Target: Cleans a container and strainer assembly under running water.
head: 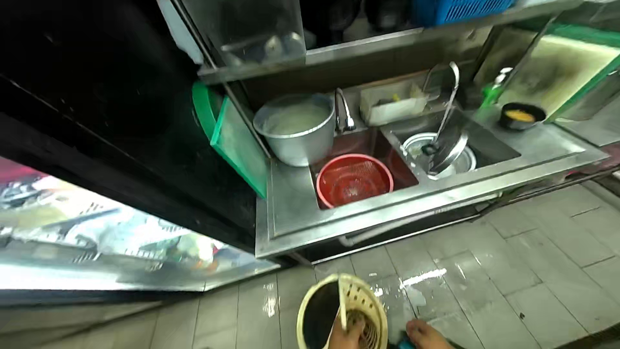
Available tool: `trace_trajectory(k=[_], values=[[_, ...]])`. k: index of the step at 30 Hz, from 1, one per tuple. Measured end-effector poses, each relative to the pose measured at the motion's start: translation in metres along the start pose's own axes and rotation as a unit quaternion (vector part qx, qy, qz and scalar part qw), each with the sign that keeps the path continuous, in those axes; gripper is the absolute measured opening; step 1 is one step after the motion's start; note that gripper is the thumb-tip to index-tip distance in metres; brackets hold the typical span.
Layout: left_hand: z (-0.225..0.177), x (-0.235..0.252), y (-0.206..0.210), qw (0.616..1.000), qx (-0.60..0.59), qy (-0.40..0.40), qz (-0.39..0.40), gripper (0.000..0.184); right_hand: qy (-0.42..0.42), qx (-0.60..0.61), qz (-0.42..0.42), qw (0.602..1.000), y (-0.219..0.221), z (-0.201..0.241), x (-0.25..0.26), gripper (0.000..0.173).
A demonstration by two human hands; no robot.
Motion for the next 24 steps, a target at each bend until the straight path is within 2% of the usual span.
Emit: trace_trajectory(k=[2, 4, 6, 8, 10, 13, 15, 16, 19, 21, 24], values=[[-0.042, -0.01, 0.027, 0.999, 0.02, 0.004, 0.026, 0.066, 0.031, 0.109, -0.025, 0.993, -0.005, -0.009, -0.003, 0.057], [-0.093, -0.02, 0.055, 0.997, 0.029, 0.027, 0.062, 0.057, 0.049, 0.197, -0.077, 0.976, -0.016, -0.002, -0.009, 0.061], [-0.144, -0.037, 0.081, 0.992, 0.044, 0.047, 0.106, 0.057, 0.034, 0.262, -0.155, 0.952, -0.036, 0.008, -0.02, 0.056], [-0.189, -0.057, 0.107, 0.984, 0.074, 0.059, 0.15, 0.064, 0.007, 0.318, -0.236, 0.918, -0.067, 0.016, -0.037, 0.046], [-0.23, -0.081, 0.132, 0.976, 0.068, 0.068, 0.194, 0.063, -0.035, 0.345, -0.314, 0.884, -0.103, 0.026, -0.06, 0.034], [-0.294, -0.116, 0.152, 0.96, 0.014, 0.074, 0.271, 0.044, -0.11, 0.324, -0.399, 0.851, -0.162, 0.062, -0.106, 0.022], [-0.343, -0.137, 0.152, 0.943, -0.011, 0.086, 0.322, 0.03, -0.169, 0.291, -0.438, 0.834, -0.199, 0.105, -0.129, 0.017], [-0.366, -0.144, 0.151, 0.935, -0.026, 0.096, 0.34, 0.025, -0.198, 0.266, -0.453, 0.827, -0.216, 0.13, -0.138, 0.023], [-0.431, -0.158, 0.144, 0.918, -0.043, 0.14, 0.369, 0.027, -0.268, 0.162, -0.48, 0.82, -0.259, 0.21, -0.154, 0.072], [-0.472, -0.162, 0.144, 0.912, -0.035, 0.155, 0.378, 0.032, -0.281, 0.106, -0.518, 0.801, -0.286, 0.253, -0.152, 0.079], [-0.524, -0.149, 0.149, 0.905, -0.014, 0.137, 0.403, 0.035, -0.252, 0.046, -0.557, 0.79, -0.318, 0.289, -0.137, 0.074]])
Point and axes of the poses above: each hand's wrist, its own x-axis towards the middle knuckle, its own y-axis out of the palm, z = x × y, the point moved 6 cm from there along x, towards the middle knuckle, and after that the axes turned 15 degrees about -y, right-handed, at the moved point
